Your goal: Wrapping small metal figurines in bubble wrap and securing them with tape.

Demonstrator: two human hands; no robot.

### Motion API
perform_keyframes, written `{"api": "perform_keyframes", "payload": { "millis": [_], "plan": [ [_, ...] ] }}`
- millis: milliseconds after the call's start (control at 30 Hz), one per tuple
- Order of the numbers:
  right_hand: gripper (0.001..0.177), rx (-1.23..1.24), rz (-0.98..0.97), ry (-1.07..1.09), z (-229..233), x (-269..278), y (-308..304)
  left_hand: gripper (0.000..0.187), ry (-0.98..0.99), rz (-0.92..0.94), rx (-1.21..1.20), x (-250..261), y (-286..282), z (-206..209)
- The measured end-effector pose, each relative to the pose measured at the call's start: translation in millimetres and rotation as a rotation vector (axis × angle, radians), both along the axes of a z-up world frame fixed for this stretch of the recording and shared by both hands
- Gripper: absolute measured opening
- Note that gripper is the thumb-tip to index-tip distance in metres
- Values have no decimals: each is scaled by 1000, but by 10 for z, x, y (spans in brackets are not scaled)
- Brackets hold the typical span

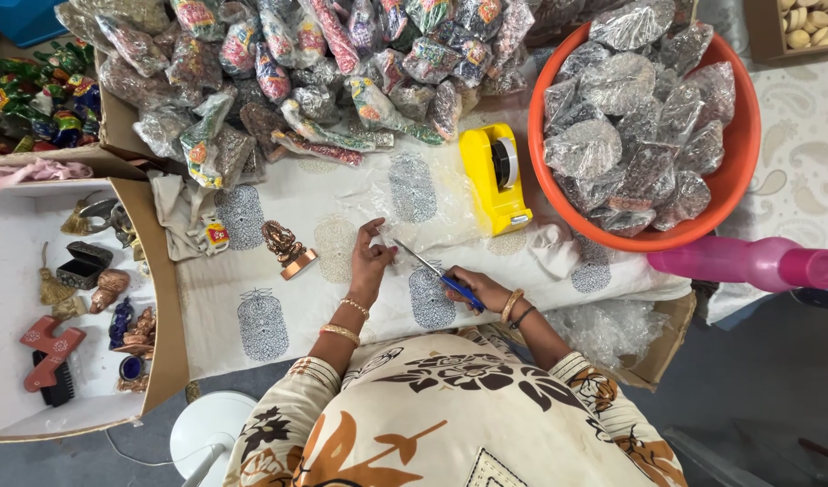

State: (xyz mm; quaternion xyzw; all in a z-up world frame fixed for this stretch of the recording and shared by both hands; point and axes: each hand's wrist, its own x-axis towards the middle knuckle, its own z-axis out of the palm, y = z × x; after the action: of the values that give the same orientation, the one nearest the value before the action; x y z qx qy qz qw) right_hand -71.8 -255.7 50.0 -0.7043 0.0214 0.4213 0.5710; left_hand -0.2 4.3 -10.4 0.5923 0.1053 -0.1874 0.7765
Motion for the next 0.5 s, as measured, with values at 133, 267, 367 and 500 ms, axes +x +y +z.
{"api": "perform_keyframes", "payload": {
  "millis": [133, 267, 367, 500],
  "plan": [
    [41, 23, 16, 25, -102, 6, -20, 73, 19, -5, 23, 0, -6, 62],
    [43, 16, 68, 80, -128, 44, -1, 81, 0, -22, 19, 4, -16, 79],
    [43, 26, 75, 78, -152, 77, 19, 86, 3, -37, 14, -2, -21, 115],
    [43, 16, 85, 4, -154, 130, 79, 89, -23, -79, 51, -8, -2, 97]
  ]
}}
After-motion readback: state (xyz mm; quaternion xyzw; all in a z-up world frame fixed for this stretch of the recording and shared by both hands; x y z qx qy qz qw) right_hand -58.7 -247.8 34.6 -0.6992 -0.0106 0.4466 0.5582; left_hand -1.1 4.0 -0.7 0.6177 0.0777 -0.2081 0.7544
